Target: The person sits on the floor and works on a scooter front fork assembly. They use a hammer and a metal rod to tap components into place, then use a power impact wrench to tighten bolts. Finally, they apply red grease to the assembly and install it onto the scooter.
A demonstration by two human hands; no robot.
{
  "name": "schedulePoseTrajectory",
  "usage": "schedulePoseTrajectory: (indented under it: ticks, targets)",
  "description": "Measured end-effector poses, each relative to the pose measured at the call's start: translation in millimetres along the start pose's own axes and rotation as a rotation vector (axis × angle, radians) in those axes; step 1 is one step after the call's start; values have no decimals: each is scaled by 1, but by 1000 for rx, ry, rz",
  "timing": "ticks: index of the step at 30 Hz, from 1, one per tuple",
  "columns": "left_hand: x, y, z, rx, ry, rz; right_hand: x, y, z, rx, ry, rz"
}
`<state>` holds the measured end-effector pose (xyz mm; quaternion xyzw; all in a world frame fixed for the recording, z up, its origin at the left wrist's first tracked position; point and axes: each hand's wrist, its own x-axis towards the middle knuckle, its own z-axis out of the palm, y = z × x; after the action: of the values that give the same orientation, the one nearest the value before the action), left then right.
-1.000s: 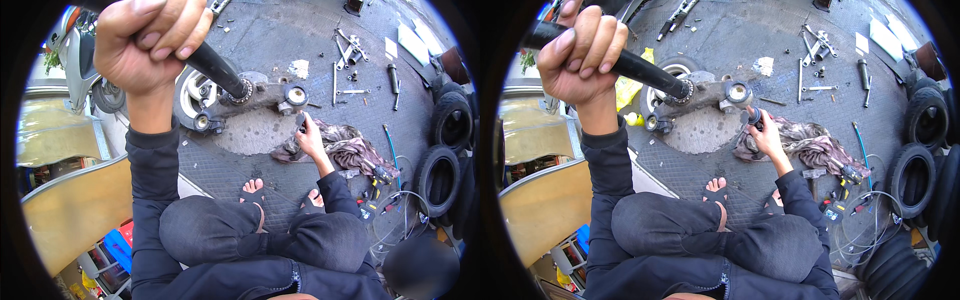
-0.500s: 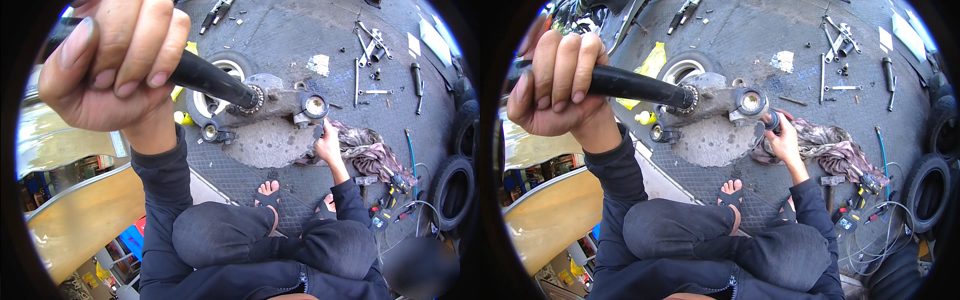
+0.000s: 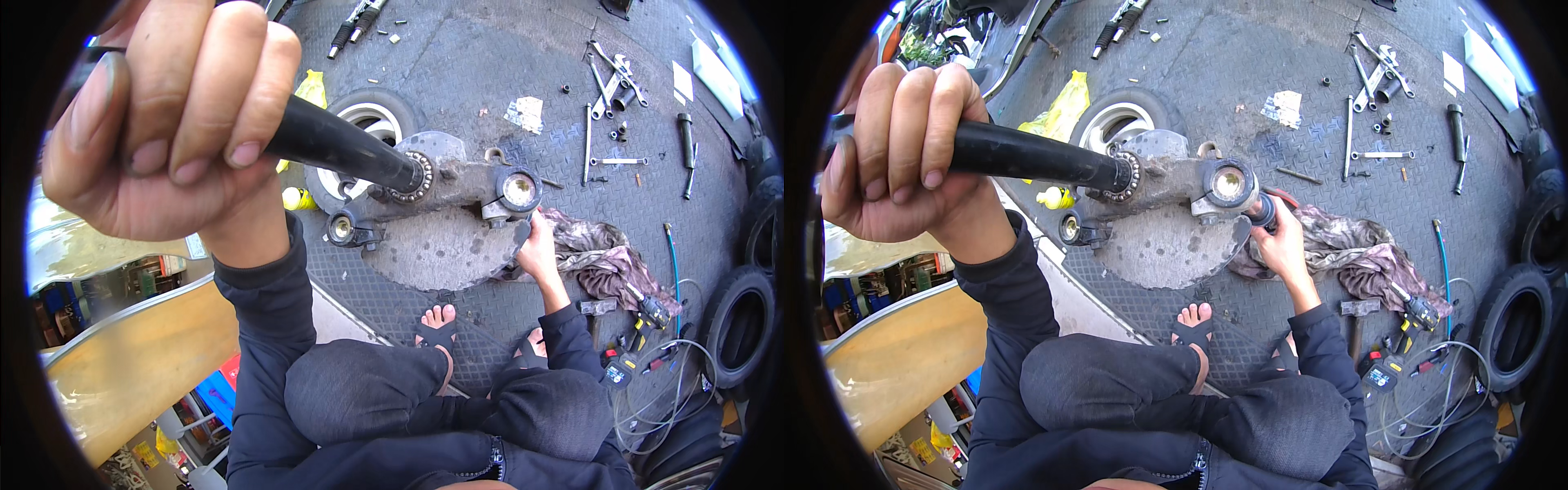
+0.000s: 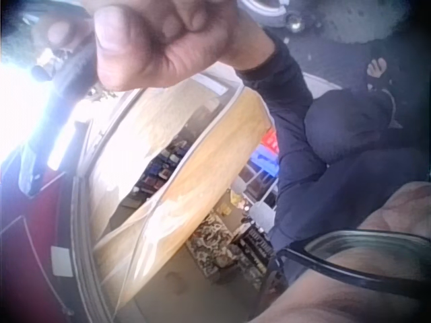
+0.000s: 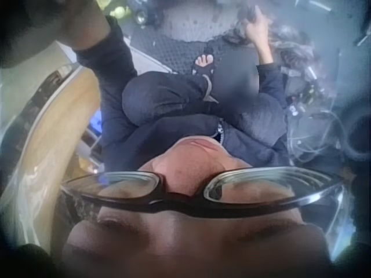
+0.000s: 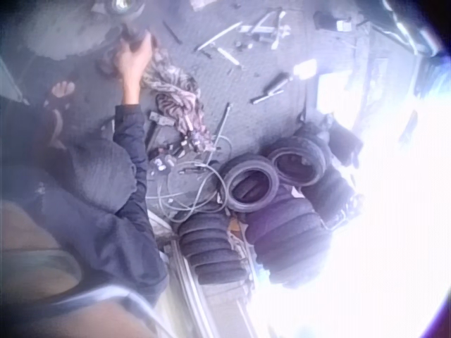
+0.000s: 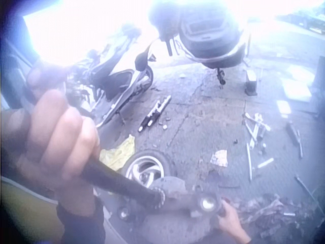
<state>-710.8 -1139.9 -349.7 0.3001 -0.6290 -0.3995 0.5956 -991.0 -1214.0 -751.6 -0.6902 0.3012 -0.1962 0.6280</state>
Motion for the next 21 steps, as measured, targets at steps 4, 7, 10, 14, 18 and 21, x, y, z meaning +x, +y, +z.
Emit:
schedulePoseTrajectory:
  ticks: [4,7,10,14,18,21]
  targets:
    - [2,-1,11,-10,65,14,1,-2,0,-12,2,0]
    - [3,-6,21,-47,148,25,2,-8,0,-51,6,2]
    - [5,-10,27,-92,241,80,-1,-14,-3,-191,84,-79]
    - [8,-11,33,-54,308,90,-6,-21,-25,-147,-19,-47]
    - [13,-10,44,26,398,98,-41,-36,-81,-118,-12,181]
    - [15,-3,61,117,706,-41,-93,-62,-134,-141,93,435]
